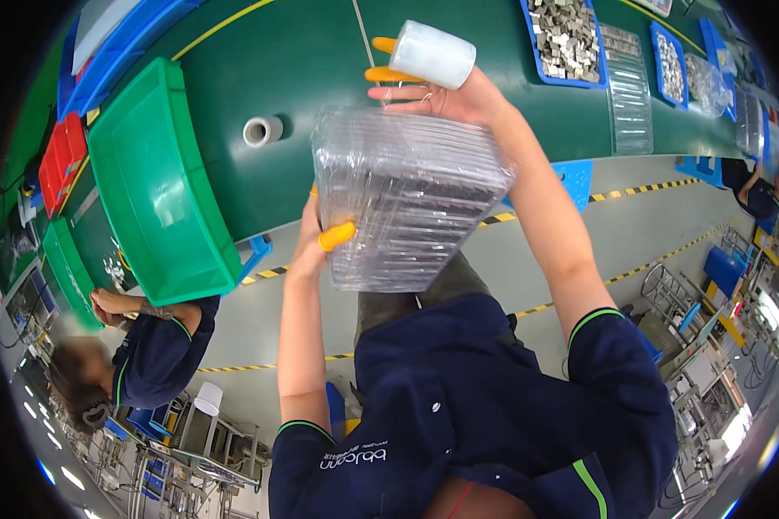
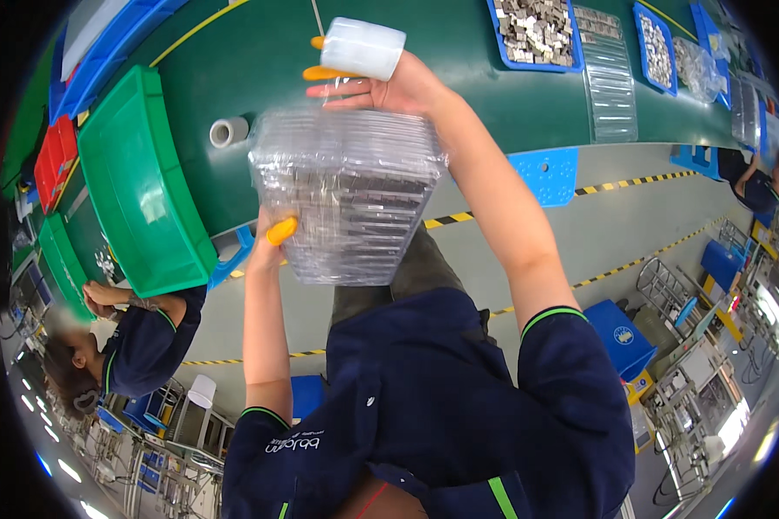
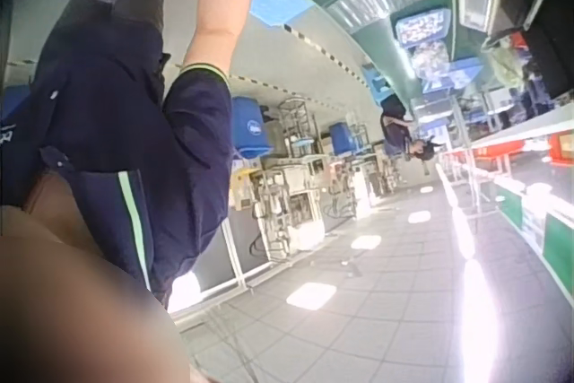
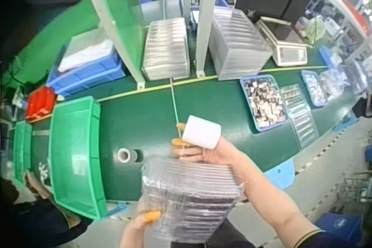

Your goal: The person wraps a stack of small rectangular items with clear plastic film using a handheld dispenser. They rotate the stack to cover all sides, tear the film, and secure the package with tape. The wrapped stack is then placed on the table.

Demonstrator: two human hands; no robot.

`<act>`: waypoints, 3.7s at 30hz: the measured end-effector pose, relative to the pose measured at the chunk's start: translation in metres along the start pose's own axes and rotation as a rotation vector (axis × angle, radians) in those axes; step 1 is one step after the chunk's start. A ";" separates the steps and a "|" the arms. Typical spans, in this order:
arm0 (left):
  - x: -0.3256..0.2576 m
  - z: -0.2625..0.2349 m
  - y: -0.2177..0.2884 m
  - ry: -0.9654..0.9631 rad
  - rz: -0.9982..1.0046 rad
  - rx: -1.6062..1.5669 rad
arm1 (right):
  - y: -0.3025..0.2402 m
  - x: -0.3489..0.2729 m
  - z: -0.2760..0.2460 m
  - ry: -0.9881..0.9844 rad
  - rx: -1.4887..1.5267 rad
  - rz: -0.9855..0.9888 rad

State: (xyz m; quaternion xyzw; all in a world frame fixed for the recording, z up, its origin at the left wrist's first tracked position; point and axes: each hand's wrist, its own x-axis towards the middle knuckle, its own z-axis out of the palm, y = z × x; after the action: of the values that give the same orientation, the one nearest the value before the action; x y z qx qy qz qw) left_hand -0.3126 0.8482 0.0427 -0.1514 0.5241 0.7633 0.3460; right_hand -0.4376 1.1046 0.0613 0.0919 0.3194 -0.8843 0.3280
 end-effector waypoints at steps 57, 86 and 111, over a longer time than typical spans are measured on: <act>0.229 0.066 0.121 0.038 0.209 0.732 | -0.050 0.031 -0.106 0.734 -1.682 -0.820; 0.230 0.052 0.110 0.266 0.299 0.554 | -0.014 0.052 -0.089 0.039 -0.777 -0.334; 0.234 0.046 0.117 0.227 0.245 0.554 | -0.008 0.060 -0.090 0.034 -0.967 -0.440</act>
State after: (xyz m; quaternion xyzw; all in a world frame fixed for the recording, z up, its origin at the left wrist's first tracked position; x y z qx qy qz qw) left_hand -0.5539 0.9520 0.0037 -0.0713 0.7614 0.6059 0.2190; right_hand -0.4930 1.1342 -0.0266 -0.1247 0.7074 -0.6826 0.1345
